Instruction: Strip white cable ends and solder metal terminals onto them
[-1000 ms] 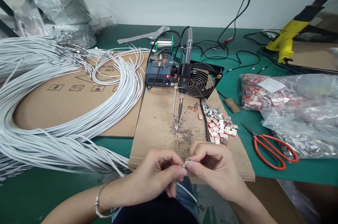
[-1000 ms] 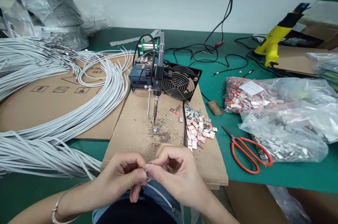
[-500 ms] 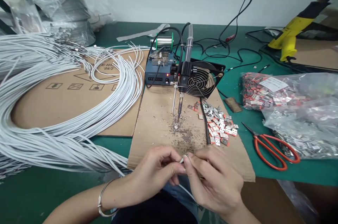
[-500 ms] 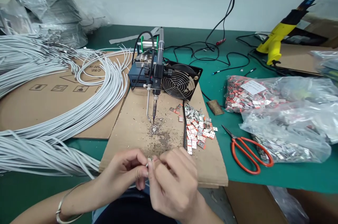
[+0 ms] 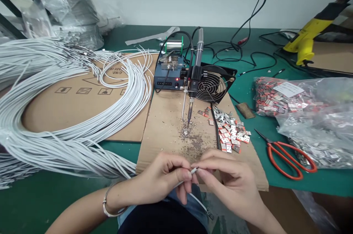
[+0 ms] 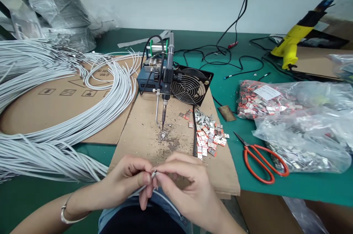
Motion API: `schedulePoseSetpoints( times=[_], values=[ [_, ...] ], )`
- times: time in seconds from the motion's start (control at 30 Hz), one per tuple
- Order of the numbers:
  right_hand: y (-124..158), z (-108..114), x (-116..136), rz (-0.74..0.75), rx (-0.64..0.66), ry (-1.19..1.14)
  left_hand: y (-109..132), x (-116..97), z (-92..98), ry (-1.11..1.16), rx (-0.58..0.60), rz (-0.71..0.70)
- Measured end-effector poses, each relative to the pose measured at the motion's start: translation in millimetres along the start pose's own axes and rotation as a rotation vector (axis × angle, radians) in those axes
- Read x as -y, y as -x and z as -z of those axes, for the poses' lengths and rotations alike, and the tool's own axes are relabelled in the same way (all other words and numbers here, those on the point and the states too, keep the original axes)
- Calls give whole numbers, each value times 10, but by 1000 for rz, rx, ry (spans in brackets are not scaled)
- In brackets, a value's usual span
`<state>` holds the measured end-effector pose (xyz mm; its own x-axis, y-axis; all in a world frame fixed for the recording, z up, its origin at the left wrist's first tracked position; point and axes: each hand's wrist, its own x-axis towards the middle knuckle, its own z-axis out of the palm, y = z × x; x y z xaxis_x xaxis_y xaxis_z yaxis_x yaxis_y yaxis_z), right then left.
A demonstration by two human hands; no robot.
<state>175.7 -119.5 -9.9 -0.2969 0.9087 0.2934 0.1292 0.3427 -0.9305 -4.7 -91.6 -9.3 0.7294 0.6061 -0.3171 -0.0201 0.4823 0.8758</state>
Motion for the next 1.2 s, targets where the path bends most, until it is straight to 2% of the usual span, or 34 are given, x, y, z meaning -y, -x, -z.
schedulePoseSetpoints(
  times=[0.2,0.27,0.33,0.43,0.57,0.67,0.8,0.9,0.97,1.03,1.2],
  values=[
    [23,43,35,-67,16,26,19,-22,-42,-169,-57,-34],
    [17,10,4,-146,-23,-89,23,-21,-38,-270,-81,-81],
    [5,-44,-55,-255,-45,-322,24,-32,-24,-388,-79,-139],
    [-8,-123,-159,-384,-6,-606,31,-68,-9,-516,-74,-185],
    [4,-120,-218,-464,64,-672,49,-91,-17,-567,-77,-160],
    [23,-38,-187,-505,45,-623,54,-76,-18,-541,-108,-116],
    [22,57,-99,-462,-29,-291,41,-83,-14,-554,-148,-73],
    [-4,84,-43,-363,-23,-20,28,-111,-22,-574,-150,-59],
    [-19,73,-28,-309,-10,51,20,-112,-33,-536,-155,-49],
    [-22,26,-38,-265,-49,6,8,-88,-46,-446,-165,-45],
    [-24,-183,-117,-234,-297,-340,-34,0,-66,-199,-186,-36]
  ],
)
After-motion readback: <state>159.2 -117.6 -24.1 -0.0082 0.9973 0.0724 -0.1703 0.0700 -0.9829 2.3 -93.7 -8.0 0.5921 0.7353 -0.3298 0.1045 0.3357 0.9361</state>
